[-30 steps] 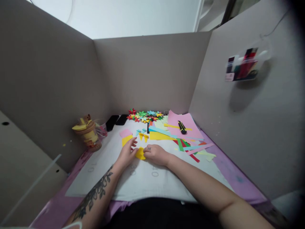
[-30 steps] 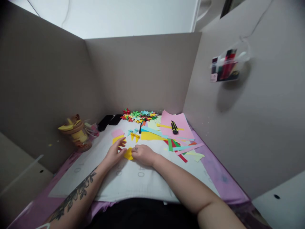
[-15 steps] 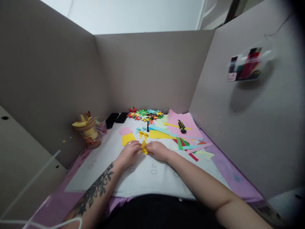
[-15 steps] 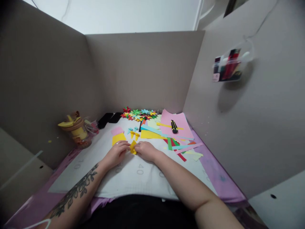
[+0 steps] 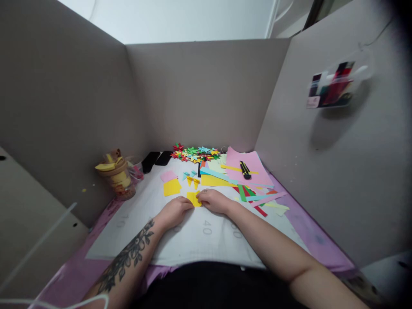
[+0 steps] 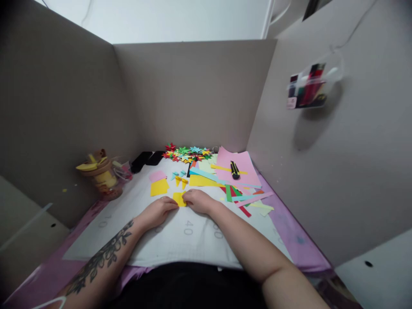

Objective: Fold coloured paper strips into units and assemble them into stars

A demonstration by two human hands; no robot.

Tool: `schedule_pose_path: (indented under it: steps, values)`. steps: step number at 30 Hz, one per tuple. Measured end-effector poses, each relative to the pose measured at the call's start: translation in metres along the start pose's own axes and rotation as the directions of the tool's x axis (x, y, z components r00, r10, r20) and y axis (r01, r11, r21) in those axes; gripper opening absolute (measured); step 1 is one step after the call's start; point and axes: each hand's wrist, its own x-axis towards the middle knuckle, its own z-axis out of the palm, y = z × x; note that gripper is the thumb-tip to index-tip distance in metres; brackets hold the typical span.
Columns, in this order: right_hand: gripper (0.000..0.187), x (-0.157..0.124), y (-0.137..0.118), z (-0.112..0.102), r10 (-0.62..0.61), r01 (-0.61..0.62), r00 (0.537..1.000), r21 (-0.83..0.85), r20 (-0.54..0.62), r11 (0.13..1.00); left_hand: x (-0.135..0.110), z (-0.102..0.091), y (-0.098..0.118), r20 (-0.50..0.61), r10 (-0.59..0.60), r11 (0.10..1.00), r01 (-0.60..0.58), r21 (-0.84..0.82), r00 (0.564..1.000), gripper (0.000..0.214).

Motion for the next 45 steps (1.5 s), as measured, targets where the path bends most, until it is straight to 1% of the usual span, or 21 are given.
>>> schedule_pose_path:
  steps: [4,8,12,18,21,26,30,36,40,45]
  values:
    - [0.023,0.000,0.003,0.001,-0.007,0.008,1.000,0.056,-0.026,0.998,0.000,0.001,0.002,-0.019,-0.024,0.999,0.023,-0.033,1.000,0.044]
    - [0.023,0.000,0.005,-0.001,-0.020,0.023,0.999,0.127,-0.028,0.992,0.002,-0.001,0.005,-0.037,0.007,0.998,-0.009,-0.066,0.999,0.045]
    - [0.022,-0.003,0.006,-0.004,-0.027,0.030,0.999,0.182,-0.019,0.983,0.003,-0.001,0.006,-0.014,0.038,0.998,-0.039,-0.055,0.999,0.041]
    - [0.010,-0.003,0.007,-0.005,0.005,0.000,1.000,0.243,-0.020,0.970,0.002,0.003,0.003,-0.013,0.009,0.992,-0.011,-0.126,1.000,0.037]
    - [0.008,-0.002,0.008,-0.003,0.039,-0.032,0.999,0.273,-0.023,0.961,0.001,0.003,0.004,0.001,-0.005,0.994,0.005,-0.106,1.000,0.035]
    - [0.006,0.000,0.008,0.002,0.144,-0.123,0.988,0.304,-0.047,0.945,0.002,0.002,0.006,0.043,0.002,0.996,0.002,-0.088,0.999,0.034]
    - [0.007,0.002,0.006,0.005,0.225,-0.197,0.973,0.316,-0.055,0.928,0.002,0.002,0.007,0.033,-0.022,0.990,0.027,-0.138,0.999,0.032]
    - [0.010,0.007,0.003,0.013,0.351,-0.310,0.933,0.307,-0.086,0.900,0.001,0.004,0.007,0.005,-0.063,0.972,0.063,-0.226,0.998,0.028]
    - [0.011,0.009,0.003,0.018,0.384,-0.341,0.918,0.294,-0.100,0.893,0.001,0.006,0.009,0.021,-0.070,0.980,0.073,-0.183,0.997,0.030]
    - [0.010,0.009,0.004,0.020,0.385,-0.341,0.917,0.297,-0.102,0.892,0.001,0.008,0.011,-0.023,-0.113,0.986,0.109,-0.125,0.993,0.040]
